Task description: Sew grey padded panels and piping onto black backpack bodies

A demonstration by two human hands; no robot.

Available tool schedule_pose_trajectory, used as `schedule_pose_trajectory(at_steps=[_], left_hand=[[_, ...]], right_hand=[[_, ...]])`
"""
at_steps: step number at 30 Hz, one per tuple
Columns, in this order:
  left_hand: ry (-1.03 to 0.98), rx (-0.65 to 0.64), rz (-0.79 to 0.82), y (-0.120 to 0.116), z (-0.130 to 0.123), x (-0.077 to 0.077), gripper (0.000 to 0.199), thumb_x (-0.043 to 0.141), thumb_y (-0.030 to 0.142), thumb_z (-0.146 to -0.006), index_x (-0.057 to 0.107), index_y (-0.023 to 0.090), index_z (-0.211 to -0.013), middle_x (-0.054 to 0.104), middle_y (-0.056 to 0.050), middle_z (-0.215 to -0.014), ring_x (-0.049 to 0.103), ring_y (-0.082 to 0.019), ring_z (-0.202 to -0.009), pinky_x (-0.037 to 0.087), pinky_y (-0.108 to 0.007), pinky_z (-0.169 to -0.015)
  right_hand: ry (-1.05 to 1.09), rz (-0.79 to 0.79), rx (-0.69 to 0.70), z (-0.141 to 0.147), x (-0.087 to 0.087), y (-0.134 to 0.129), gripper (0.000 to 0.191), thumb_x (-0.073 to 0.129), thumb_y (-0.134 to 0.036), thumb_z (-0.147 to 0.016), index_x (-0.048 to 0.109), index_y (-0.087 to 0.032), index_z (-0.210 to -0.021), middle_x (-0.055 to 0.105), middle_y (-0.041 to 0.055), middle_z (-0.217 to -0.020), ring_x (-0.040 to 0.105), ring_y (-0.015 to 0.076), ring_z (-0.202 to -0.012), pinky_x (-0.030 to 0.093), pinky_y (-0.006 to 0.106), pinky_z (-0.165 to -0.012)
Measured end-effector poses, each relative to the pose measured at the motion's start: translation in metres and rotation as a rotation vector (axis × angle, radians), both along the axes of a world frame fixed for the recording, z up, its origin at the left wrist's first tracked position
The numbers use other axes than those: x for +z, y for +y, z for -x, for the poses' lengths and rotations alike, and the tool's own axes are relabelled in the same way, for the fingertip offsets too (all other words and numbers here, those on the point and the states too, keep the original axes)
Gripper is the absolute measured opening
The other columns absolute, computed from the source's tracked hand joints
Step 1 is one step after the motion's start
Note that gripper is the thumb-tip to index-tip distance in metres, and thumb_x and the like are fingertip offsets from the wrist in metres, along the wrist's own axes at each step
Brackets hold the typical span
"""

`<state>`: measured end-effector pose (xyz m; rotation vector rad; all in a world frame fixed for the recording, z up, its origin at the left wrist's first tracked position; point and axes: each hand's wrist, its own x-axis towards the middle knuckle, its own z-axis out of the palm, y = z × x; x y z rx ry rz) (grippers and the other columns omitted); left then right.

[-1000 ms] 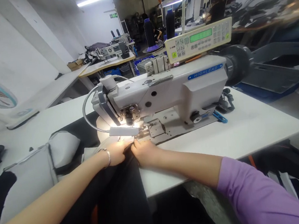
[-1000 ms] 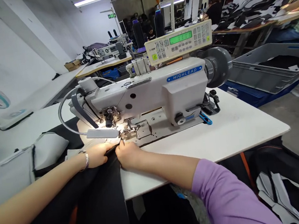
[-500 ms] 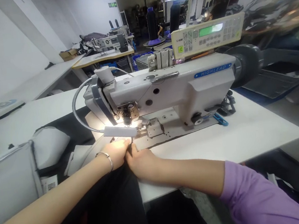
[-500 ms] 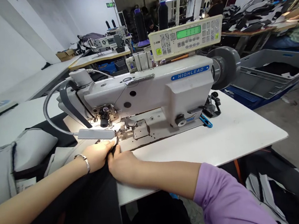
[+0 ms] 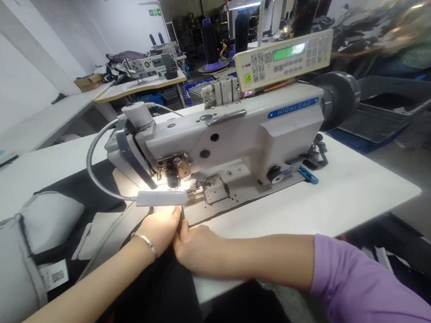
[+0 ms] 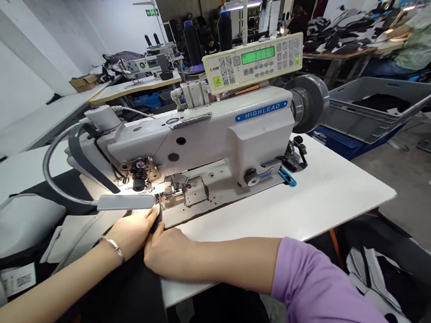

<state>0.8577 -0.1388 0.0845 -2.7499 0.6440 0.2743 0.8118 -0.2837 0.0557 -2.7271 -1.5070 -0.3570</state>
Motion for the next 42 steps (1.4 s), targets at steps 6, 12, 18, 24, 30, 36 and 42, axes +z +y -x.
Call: schedule_pose_trajectory(at_steps=[6, 12, 18, 24, 30, 36, 42], left_hand=[[-0.120, -0.149, -0.146, -0.002, -0.002, 0.000, 0.040, 0.041, 0.005, -0.084, 0.055, 0.004, -0.121, 0.062, -0.021, -0.111, 0.064, -0.027, -0.089, 0.055, -0.037, -0.073], [-0.160, -0.258, -0.188, 0.001, -0.012, -0.004, 0.034, 0.041, 0.004, -0.085, 0.061, 0.004, -0.112, 0.065, -0.019, -0.103, 0.065, -0.029, -0.093, 0.054, -0.039, -0.080], [-0.238, -0.342, -0.162, 0.011, -0.020, -0.009, 0.033, 0.035, 0.005, -0.087, 0.065, 0.006, -0.100, 0.066, -0.018, -0.094, 0.065, -0.029, -0.088, 0.053, -0.041, -0.077], [-0.217, -0.209, -0.113, -0.010, -0.012, 0.004, 0.030, 0.035, 0.008, -0.088, 0.064, 0.006, -0.098, 0.065, -0.019, -0.093, 0.065, -0.028, -0.087, 0.051, -0.038, -0.073], [-0.355, 0.103, -0.239, 0.028, 0.059, 0.017, 0.028, 0.036, 0.009, -0.086, 0.060, 0.011, -0.101, 0.066, -0.011, -0.080, 0.064, -0.026, -0.074, 0.047, -0.037, -0.065], [-0.308, 0.069, -0.259, 0.074, 0.099, 0.064, 0.041, 0.034, -0.002, -0.077, 0.066, 0.018, -0.096, 0.067, -0.008, -0.110, 0.061, -0.027, -0.102, 0.047, -0.045, -0.089], [0.227, -0.023, -0.267, -0.003, 0.108, 0.059, 0.052, 0.036, -0.003, -0.074, 0.062, 0.017, -0.114, 0.063, -0.010, -0.117, 0.063, -0.023, -0.098, 0.053, -0.037, -0.086]], right_hand=[[-0.053, -0.055, -0.013, -0.004, -0.007, 0.002, 0.042, 0.037, -0.004, -0.079, 0.051, 0.011, -0.116, 0.052, 0.0402, -0.114, 0.065, 0.0280, -0.069, 0.049, 0.034, -0.041], [-0.169, -0.068, -0.037, -0.009, -0.014, 0.005, 0.043, 0.039, -0.006, -0.079, 0.052, 0.009, -0.117, 0.047, 0.0376, -0.123, 0.063, 0.0358, -0.094, 0.050, 0.033, -0.040], [-0.172, -0.097, -0.098, -0.011, -0.020, 0.009, 0.048, 0.038, -0.006, -0.080, 0.045, 0.011, -0.124, 0.042, 0.0383, -0.128, 0.057, 0.0377, -0.107, 0.053, 0.035, -0.044], [-0.084, -0.091, -0.101, -0.015, -0.014, 0.006, 0.043, 0.038, -0.011, -0.082, 0.049, 0.006, -0.120, 0.049, 0.0346, -0.123, 0.060, 0.0333, -0.096, 0.049, 0.033, -0.044], [-0.129, -0.279, 0.050, 0.014, -0.007, -0.004, 0.024, 0.037, -0.013, -0.086, 0.056, -0.005, -0.097, 0.059, 0.0176, -0.088, 0.056, 0.0235, -0.075, 0.044, 0.036, -0.062], [-0.212, -0.387, 0.243, 0.032, -0.013, 0.001, 0.017, 0.038, -0.010, -0.084, 0.055, -0.009, -0.080, 0.054, 0.0085, -0.070, 0.054, 0.0195, -0.063, 0.037, 0.031, -0.055], [-0.265, -0.484, 0.430, 0.039, -0.013, 0.003, 0.016, 0.043, -0.013, -0.082, 0.057, -0.013, -0.076, 0.053, 0.0024, -0.060, 0.052, 0.0157, -0.051, 0.035, 0.028, -0.045]])
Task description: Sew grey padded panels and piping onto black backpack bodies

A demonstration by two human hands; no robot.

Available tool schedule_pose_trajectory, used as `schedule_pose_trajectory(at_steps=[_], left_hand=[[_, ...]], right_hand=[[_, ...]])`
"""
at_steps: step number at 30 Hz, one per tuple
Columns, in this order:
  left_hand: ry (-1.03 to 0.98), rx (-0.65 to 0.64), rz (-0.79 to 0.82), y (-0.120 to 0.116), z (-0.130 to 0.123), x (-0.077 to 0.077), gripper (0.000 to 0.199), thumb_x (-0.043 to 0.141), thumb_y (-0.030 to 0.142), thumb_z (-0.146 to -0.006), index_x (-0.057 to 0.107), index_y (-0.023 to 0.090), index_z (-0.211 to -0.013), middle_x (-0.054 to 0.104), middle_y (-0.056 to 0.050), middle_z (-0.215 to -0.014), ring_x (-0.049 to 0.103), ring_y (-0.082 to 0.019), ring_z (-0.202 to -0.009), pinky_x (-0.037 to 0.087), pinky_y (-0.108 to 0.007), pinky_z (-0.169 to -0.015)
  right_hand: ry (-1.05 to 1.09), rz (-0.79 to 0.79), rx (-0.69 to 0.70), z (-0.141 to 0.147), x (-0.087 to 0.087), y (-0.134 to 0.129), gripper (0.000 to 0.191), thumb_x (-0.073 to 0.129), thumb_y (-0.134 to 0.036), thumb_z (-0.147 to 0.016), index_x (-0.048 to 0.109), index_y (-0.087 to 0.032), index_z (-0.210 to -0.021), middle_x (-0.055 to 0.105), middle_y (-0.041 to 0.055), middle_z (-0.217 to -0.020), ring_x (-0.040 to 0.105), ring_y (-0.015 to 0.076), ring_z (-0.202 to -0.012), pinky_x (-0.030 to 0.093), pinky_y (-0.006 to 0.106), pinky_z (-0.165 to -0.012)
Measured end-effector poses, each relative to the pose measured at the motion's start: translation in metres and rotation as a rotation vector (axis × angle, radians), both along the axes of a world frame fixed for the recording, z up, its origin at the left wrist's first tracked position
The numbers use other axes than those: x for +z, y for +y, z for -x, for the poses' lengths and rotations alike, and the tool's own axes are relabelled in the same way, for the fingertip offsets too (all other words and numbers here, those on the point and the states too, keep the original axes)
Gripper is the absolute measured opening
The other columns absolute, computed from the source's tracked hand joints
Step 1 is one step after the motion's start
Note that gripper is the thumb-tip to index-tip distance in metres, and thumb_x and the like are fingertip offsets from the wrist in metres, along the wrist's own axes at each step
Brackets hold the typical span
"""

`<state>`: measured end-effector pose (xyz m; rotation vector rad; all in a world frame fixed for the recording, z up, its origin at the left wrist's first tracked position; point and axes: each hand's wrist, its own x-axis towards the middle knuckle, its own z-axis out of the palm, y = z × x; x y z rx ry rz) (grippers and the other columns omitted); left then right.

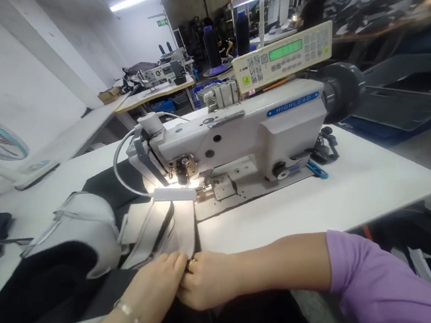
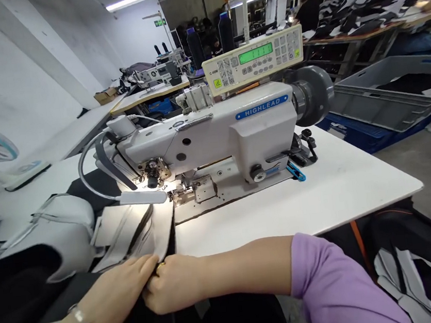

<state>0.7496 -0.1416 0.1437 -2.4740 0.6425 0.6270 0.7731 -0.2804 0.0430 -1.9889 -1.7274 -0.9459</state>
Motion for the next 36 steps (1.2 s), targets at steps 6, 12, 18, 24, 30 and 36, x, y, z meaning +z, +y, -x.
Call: schedule_pose_trajectory(at_steps=[6, 12, 18, 24, 30, 36], left_hand=[[0.119, -0.008, -0.039, 0.002, -0.017, -0.008, 0.083, 0.045, -0.002, -0.064, 0.029, 0.018, -0.144, 0.031, -0.008, -0.150, 0.057, -0.020, -0.112, 0.050, -0.032, -0.093], [0.080, -0.091, -0.030, 0.004, -0.019, -0.015, 0.073, 0.039, -0.003, -0.071, 0.036, 0.017, -0.141, 0.037, -0.011, -0.146, 0.062, -0.022, -0.104, 0.055, -0.033, -0.084], [0.058, -0.071, -0.044, 0.002, -0.024, -0.018, 0.071, 0.035, -0.005, -0.072, 0.036, 0.016, -0.140, 0.039, -0.011, -0.145, 0.062, -0.022, -0.106, 0.055, -0.034, -0.085], [0.025, -0.060, -0.041, 0.004, -0.036, -0.023, 0.075, 0.033, -0.008, -0.069, 0.036, 0.015, -0.140, 0.040, -0.011, -0.145, 0.062, -0.021, -0.105, 0.056, -0.034, -0.081], [-0.027, -0.064, 0.001, 0.006, -0.046, -0.030, 0.069, 0.033, -0.008, -0.073, 0.040, 0.013, -0.138, 0.044, -0.013, -0.141, 0.060, -0.023, -0.107, 0.056, -0.035, -0.084], [-0.099, -0.104, -0.001, 0.004, -0.055, -0.034, 0.061, 0.033, -0.007, -0.077, 0.046, 0.011, -0.134, 0.053, -0.016, -0.132, 0.064, -0.024, -0.099, 0.057, -0.035, -0.077]], right_hand=[[-0.022, -0.037, 0.022, 0.005, 0.001, 0.000, 0.013, 0.045, -0.014, -0.077, 0.057, -0.013, -0.069, 0.052, 0.0024, -0.057, 0.054, 0.0168, -0.051, 0.037, 0.029, -0.043], [0.025, 0.053, 0.036, 0.004, -0.001, 0.001, 0.014, 0.045, -0.013, -0.077, 0.057, -0.014, -0.070, 0.052, 0.0025, -0.058, 0.054, 0.0169, -0.051, 0.039, 0.030, -0.045], [0.057, 0.164, 0.023, 0.000, 0.008, -0.003, 0.015, 0.046, -0.011, -0.076, 0.055, -0.016, -0.065, 0.053, 0.0039, -0.055, 0.053, 0.0166, -0.052, 0.038, 0.029, -0.045], [0.085, 0.151, -0.006, -0.004, 0.010, -0.003, 0.017, 0.045, -0.009, -0.074, 0.052, -0.016, -0.060, 0.050, 0.0035, -0.053, 0.051, 0.0166, -0.049, 0.031, 0.027, -0.041], [0.082, 0.057, -0.044, -0.008, 0.003, -0.003, 0.015, 0.045, -0.008, -0.073, 0.052, -0.015, -0.062, 0.048, 0.0033, -0.059, 0.048, 0.0156, -0.050, 0.028, 0.026, -0.041], [0.098, 0.074, -0.048, -0.007, 0.007, -0.004, 0.015, 0.045, -0.007, -0.072, 0.050, -0.015, -0.060, 0.045, 0.0023, -0.057, 0.044, 0.0141, -0.048, 0.023, 0.024, -0.038]])
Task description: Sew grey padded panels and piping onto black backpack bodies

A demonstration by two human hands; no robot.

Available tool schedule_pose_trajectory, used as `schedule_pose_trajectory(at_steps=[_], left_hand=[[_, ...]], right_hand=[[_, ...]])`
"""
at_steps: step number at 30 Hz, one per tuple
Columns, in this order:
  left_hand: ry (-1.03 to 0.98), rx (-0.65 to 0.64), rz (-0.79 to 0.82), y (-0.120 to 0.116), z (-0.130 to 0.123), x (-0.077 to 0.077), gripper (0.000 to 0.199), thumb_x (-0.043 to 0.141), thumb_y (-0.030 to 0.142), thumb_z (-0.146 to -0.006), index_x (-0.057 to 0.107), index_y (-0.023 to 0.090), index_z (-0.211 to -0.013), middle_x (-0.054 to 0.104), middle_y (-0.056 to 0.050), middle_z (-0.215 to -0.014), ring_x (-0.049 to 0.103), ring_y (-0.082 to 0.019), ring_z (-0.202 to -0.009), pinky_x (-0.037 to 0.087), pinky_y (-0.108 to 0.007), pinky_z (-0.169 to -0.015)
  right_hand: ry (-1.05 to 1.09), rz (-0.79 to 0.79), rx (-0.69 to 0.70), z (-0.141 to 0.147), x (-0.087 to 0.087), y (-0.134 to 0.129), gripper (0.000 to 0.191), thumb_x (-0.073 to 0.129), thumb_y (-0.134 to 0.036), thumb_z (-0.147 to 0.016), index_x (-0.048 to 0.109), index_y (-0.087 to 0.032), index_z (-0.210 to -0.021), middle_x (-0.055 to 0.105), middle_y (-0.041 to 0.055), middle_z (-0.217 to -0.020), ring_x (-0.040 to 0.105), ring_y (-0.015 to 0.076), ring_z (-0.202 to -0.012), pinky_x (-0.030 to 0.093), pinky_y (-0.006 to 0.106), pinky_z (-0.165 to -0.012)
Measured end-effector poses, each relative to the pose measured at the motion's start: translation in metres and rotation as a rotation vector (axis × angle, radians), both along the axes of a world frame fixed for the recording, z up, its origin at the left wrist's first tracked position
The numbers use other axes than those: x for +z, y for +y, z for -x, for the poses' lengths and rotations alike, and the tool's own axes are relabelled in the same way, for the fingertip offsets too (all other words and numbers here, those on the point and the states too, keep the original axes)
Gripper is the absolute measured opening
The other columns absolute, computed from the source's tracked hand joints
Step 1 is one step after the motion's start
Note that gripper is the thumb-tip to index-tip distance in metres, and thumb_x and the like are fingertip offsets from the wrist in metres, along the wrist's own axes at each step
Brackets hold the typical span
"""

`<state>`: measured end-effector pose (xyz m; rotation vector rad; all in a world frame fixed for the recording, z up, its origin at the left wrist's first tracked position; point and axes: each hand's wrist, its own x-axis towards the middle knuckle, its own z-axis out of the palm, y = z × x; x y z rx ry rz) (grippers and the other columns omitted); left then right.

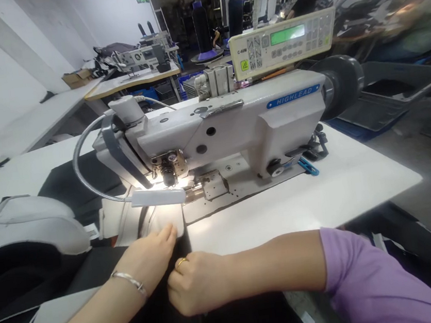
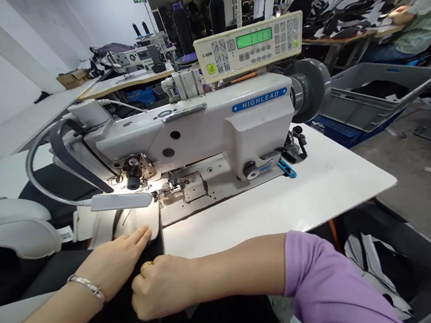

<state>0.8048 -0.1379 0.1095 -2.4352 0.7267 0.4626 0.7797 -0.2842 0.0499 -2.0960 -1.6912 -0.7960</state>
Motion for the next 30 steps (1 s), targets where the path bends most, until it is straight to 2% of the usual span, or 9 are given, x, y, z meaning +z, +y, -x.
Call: schedule_pose_trajectory(at_steps=[5, 13, 20, 25, 30], left_hand=[[-0.139, -0.077, -0.036, -0.001, -0.003, -0.009, 0.058, 0.031, -0.008, -0.078, 0.052, 0.009, -0.129, 0.054, -0.019, -0.129, 0.065, -0.024, -0.087, 0.057, -0.034, -0.065], [-0.263, -0.113, -0.056, -0.006, -0.008, -0.017, 0.053, 0.029, -0.006, -0.081, 0.054, 0.004, -0.126, 0.056, -0.022, -0.126, 0.065, -0.026, -0.086, 0.055, -0.034, -0.066], [-0.363, -0.120, -0.005, -0.010, -0.014, -0.022, 0.045, 0.031, -0.002, -0.083, 0.058, 0.000, -0.118, 0.065, -0.023, -0.104, 0.064, -0.027, -0.081, 0.050, -0.034, -0.062], [-0.387, -0.112, -0.017, -0.013, -0.021, -0.021, 0.042, 0.030, 0.000, -0.083, 0.061, -0.001, -0.111, 0.065, -0.022, -0.095, 0.063, -0.026, -0.078, 0.048, -0.032, -0.061], [-0.420, -0.131, 0.003, -0.014, -0.031, -0.029, 0.039, 0.031, 0.001, -0.084, 0.060, -0.003, -0.110, 0.064, -0.021, -0.092, 0.062, -0.027, -0.080, 0.047, -0.034, -0.065]], right_hand=[[-0.027, -0.007, -0.012, 0.002, 0.000, 0.001, 0.016, 0.045, -0.008, -0.073, 0.050, -0.015, -0.060, 0.045, 0.0027, -0.054, 0.042, 0.0134, -0.046, 0.021, 0.024, -0.038], [-0.032, 0.049, -0.081, -0.006, -0.004, 0.002, 0.013, 0.044, -0.007, -0.075, 0.055, -0.011, -0.069, 0.054, 0.0063, -0.061, 0.047, 0.0142, -0.050, 0.028, 0.026, -0.042], [0.038, 0.176, -0.102, -0.013, -0.003, 0.000, 0.018, 0.041, -0.003, -0.077, 0.057, -0.009, -0.075, 0.059, 0.0093, -0.068, 0.052, 0.0160, -0.056, 0.039, 0.028, -0.048], [0.070, 0.165, -0.150, -0.016, -0.008, 0.002, 0.020, 0.039, -0.004, -0.079, 0.058, -0.009, -0.080, 0.061, 0.0111, -0.075, 0.055, 0.0186, -0.062, 0.043, 0.032, -0.056], [0.049, 0.136, -0.191, -0.021, -0.014, 0.004, 0.021, 0.038, -0.007, -0.082, 0.059, -0.007, -0.086, 0.061, 0.0130, -0.077, 0.057, 0.0223, -0.069, 0.044, 0.035, -0.062]])
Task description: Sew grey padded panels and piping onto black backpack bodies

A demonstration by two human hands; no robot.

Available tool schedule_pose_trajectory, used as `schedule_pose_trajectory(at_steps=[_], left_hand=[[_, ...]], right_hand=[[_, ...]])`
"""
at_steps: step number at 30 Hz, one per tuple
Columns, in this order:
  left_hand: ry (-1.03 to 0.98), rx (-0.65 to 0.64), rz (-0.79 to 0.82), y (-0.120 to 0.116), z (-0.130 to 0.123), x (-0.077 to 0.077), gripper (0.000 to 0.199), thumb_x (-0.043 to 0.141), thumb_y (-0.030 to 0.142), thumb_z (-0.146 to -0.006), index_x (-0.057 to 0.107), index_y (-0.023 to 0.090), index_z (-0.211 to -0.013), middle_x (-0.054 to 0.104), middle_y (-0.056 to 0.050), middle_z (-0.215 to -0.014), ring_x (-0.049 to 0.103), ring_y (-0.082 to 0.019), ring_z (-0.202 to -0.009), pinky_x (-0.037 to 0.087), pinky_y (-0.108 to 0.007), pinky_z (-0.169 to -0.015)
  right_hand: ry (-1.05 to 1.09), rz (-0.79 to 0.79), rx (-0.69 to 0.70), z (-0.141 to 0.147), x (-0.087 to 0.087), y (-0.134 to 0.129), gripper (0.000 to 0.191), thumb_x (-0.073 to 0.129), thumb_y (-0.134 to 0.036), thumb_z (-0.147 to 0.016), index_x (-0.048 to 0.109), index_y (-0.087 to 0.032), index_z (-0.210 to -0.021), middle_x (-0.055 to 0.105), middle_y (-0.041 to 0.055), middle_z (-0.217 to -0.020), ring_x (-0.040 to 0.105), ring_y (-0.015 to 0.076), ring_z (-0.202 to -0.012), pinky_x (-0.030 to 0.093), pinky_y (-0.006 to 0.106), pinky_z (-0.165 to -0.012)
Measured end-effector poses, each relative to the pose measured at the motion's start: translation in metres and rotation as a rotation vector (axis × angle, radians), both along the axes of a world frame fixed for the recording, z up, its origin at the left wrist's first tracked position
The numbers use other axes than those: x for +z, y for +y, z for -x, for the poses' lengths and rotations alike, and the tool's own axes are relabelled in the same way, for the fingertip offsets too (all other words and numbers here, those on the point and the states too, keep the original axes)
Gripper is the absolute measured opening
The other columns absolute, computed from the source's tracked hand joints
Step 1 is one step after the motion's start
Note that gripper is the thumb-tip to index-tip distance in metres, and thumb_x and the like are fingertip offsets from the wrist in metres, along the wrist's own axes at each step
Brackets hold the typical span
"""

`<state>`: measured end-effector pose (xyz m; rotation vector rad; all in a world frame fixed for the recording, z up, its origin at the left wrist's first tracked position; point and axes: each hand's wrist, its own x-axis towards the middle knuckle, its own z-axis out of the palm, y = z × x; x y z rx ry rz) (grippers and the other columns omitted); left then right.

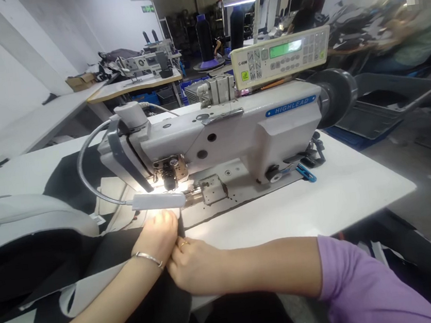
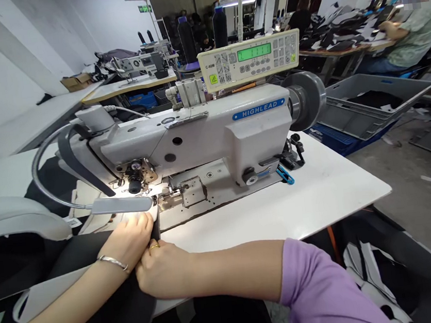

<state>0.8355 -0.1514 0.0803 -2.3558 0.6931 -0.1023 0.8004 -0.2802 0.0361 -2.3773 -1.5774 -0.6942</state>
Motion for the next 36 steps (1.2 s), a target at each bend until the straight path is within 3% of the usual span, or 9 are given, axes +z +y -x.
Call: schedule_pose_trajectory(at_steps=[4, 7, 10, 12, 14, 17, 20, 27, 36], left_hand=[[0.000, -0.002, 0.055, 0.001, -0.001, 0.007, 0.036, 0.033, 0.002, -0.083, 0.061, 0.001, -0.105, 0.064, -0.019, -0.090, 0.061, -0.028, -0.078, 0.044, -0.035, -0.065], [0.041, 0.116, 0.070, 0.014, 0.009, 0.037, 0.021, 0.044, 0.006, -0.079, 0.063, 0.008, -0.088, 0.063, -0.016, -0.083, 0.061, -0.030, -0.080, 0.042, -0.038, -0.066], [0.237, 0.269, 0.080, 0.026, 0.027, 0.071, 0.009, 0.056, 0.015, -0.075, 0.063, 0.014, -0.082, 0.064, -0.009, -0.075, 0.062, -0.029, -0.076, 0.042, -0.041, -0.069], [0.371, 0.277, 0.105, 0.023, 0.040, 0.079, 0.012, 0.054, 0.012, -0.075, 0.064, 0.016, -0.082, 0.064, -0.007, -0.077, 0.062, -0.026, -0.075, 0.043, -0.042, -0.073], [0.443, 0.196, 0.142, 0.013, 0.051, 0.073, 0.020, 0.049, 0.007, -0.075, 0.065, 0.017, -0.080, 0.064, -0.008, -0.082, 0.060, -0.026, -0.085, 0.043, -0.042, -0.079], [0.504, 0.101, 0.246, -0.003, 0.057, 0.053, 0.018, 0.050, 0.009, -0.072, 0.066, 0.015, -0.075, 0.063, -0.012, -0.093, 0.055, -0.028, -0.102, 0.043, -0.042, -0.088], [0.552, 0.101, 0.372, -0.003, 0.054, 0.040, 0.017, 0.050, 0.006, -0.068, 0.064, 0.015, -0.070, 0.062, -0.011, -0.098, 0.056, -0.023, -0.096, 0.044, -0.038, -0.090], [0.570, 0.088, 0.430, 0.011, 0.038, 0.041, 0.025, 0.045, 0.002, -0.063, 0.064, 0.016, -0.072, 0.064, -0.009, -0.098, 0.059, -0.021, -0.088, 0.046, -0.037, -0.086], [0.500, -0.020, 0.326, 0.004, 0.023, 0.040, 0.014, 0.051, 0.008, -0.070, 0.062, 0.016, -0.071, 0.063, -0.007, -0.082, 0.058, -0.019, -0.078, 0.043, -0.035, -0.083]], right_hand=[[-0.045, -0.017, -0.025, 0.001, 0.003, -0.002, 0.022, 0.037, -0.010, -0.084, 0.058, -0.005, -0.088, 0.062, 0.0164, -0.079, 0.059, 0.0255, -0.075, 0.045, 0.038, -0.065], [-0.074, -0.031, -0.035, 0.012, 0.009, -0.004, 0.019, 0.038, -0.009, -0.082, 0.057, -0.006, -0.084, 0.061, 0.0161, -0.074, 0.059, 0.0240, -0.069, 0.044, 0.037, -0.060], [-0.111, -0.061, 0.075, 0.028, 0.012, -0.004, 0.014, 0.042, -0.008, -0.077, 0.055, -0.009, -0.074, 0.057, 0.0111, -0.062, 0.055, 0.0198, -0.055, 0.042, 0.033, -0.052], [-0.166, -0.091, 0.134, 0.035, 0.012, -0.003, 0.012, 0.043, -0.009, -0.075, 0.055, -0.010, -0.071, 0.057, 0.0106, -0.059, 0.053, 0.0188, -0.052, 0.040, 0.032, -0.049], [-0.184, -0.124, 0.165, 0.037, 0.011, -0.002, 0.012, 0.045, -0.009, -0.074, 0.055, -0.010, -0.069, 0.057, 0.0101, -0.059, 0.052, 0.0175, -0.051, 0.037, 0.030, -0.045], [-0.138, -0.165, 0.206, 0.034, 0.010, -0.001, 0.012, 0.046, -0.008, -0.071, 0.053, -0.013, -0.062, 0.052, 0.0060, -0.054, 0.046, 0.0145, -0.048, 0.030, 0.027, -0.041], [-0.119, -0.166, 0.187, 0.032, 0.010, -0.001, 0.012, 0.046, -0.008, -0.070, 0.053, -0.013, -0.061, 0.050, 0.0051, -0.053, 0.044, 0.0142, -0.047, 0.028, 0.027, -0.041], [-0.095, -0.154, 0.126, 0.027, 0.008, 0.001, 0.014, 0.044, -0.006, -0.072, 0.057, -0.010, -0.068, 0.053, 0.0074, -0.057, 0.048, 0.0165, -0.050, 0.032, 0.028, -0.043], [-0.021, -0.096, 0.099, 0.010, 0.001, 0.007, 0.018, 0.042, -0.003, -0.074, 0.059, -0.010, -0.073, 0.059, 0.0095, -0.065, 0.054, 0.0182, -0.057, 0.040, 0.030, -0.051]])
